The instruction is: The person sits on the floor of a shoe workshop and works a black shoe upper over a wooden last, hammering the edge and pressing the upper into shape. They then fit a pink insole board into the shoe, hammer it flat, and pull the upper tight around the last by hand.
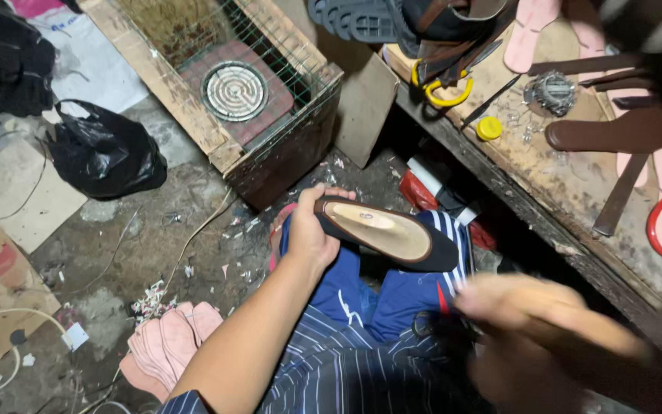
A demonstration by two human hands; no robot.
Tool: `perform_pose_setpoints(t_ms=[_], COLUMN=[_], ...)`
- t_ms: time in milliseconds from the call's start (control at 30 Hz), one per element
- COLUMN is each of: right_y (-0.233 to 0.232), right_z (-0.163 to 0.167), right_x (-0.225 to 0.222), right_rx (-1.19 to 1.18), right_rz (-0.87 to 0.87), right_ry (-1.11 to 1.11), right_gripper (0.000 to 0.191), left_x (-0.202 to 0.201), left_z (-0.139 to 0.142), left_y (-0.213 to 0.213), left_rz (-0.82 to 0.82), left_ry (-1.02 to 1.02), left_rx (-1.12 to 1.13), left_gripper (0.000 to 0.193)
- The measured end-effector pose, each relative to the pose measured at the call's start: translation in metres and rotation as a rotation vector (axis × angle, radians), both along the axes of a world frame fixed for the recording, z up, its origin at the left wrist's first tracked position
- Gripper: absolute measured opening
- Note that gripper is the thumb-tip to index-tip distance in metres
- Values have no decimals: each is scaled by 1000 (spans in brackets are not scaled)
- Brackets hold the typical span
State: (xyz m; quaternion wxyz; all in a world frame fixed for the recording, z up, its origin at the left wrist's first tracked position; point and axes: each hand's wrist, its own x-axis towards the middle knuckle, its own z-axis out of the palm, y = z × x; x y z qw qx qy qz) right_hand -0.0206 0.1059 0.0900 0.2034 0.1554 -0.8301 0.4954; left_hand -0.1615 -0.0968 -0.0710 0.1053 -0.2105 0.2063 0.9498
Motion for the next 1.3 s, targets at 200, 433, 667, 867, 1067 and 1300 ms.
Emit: perform_pose_setpoints(t_ms=[200,433,667,867,1067,1300], right_y=[-8,66,78,71,60,79], right_z=[-25,-55,-82,-72,-50,-69], right_x=[-4,19,43,19,-34,-2], right_rx=[426,155,208,258,353,235], right_rz=[-172,-346,-381,-291,-144,-248], right_ry=[-804,-573,-502,-682,-820,-799], right_gripper=[57,46,47,53,57,60], left_x=[9,28,15,32,63,14], left_z=[10,57,99,93,91,95], left_y=[-11,-32,-1,-4,-8,-7], left_rz=[40,-275,-666,-523,-120,-810], left_ry=[-56,804,1086,1149,1345,881], left_rx=[-66,-1564,-1977,-1893,-1928,-2019], left_gripper=[29,34,50,48,50,56])
